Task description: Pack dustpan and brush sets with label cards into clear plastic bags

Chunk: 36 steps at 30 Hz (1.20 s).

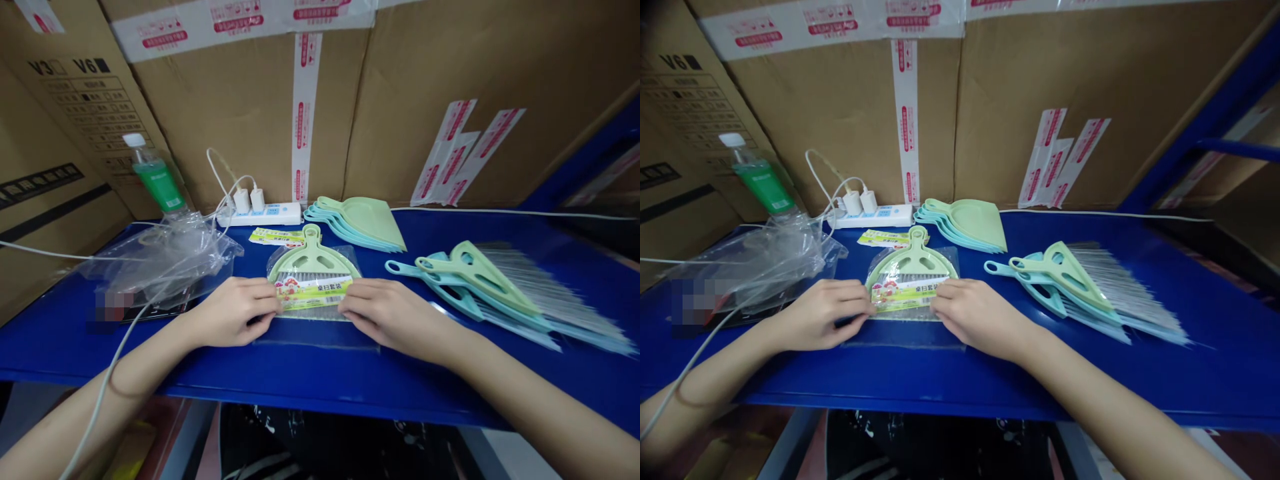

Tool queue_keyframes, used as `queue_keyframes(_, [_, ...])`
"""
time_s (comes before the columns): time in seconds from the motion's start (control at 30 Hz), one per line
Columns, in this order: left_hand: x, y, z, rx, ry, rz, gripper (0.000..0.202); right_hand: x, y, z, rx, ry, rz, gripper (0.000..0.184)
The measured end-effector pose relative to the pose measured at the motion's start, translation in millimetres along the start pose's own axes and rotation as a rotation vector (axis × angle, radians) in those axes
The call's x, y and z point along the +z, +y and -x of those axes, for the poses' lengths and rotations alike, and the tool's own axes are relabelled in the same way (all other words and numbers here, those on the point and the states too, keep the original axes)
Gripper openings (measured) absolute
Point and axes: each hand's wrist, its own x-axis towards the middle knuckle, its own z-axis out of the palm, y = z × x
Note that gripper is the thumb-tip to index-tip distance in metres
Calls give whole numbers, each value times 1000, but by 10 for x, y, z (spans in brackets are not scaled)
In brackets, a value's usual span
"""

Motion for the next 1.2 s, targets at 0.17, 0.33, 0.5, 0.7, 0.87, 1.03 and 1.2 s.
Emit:
queue_keyframes(0.17, [-14, 7, 0, 0, -6, 10, 22, -56, 13, 29, 13, -19, -76, 21])
queue_keyframes(0.33, [2, -10, 11, 28, 28, -68, 23, -62, 13, 35, 83, 10, -117, 21])
queue_keyframes(0.5, [38, 34, 20, 114, 72, -265, 22, -35, 19, 21, 87, 57, -100, 18])
queue_keyframes(0.7, [34, 83, 3, 127, 49, -399, 21, -58, 12, 11, -55, 47, 60, 21])
queue_keyframes(0.87, [55, 64, 3, 136, 46, -390, 23, -53, 1, 5, -156, 44, 227, 24])
queue_keyframes(1.03, [65, 72, 10, 130, 28, -400, 21, -23, -31, 12, -213, 94, 343, 25])
queue_keyframes(1.2, [52, 88, 3, 115, -10, -407, 24, 3, -53, 9, -214, 102, 368, 29])
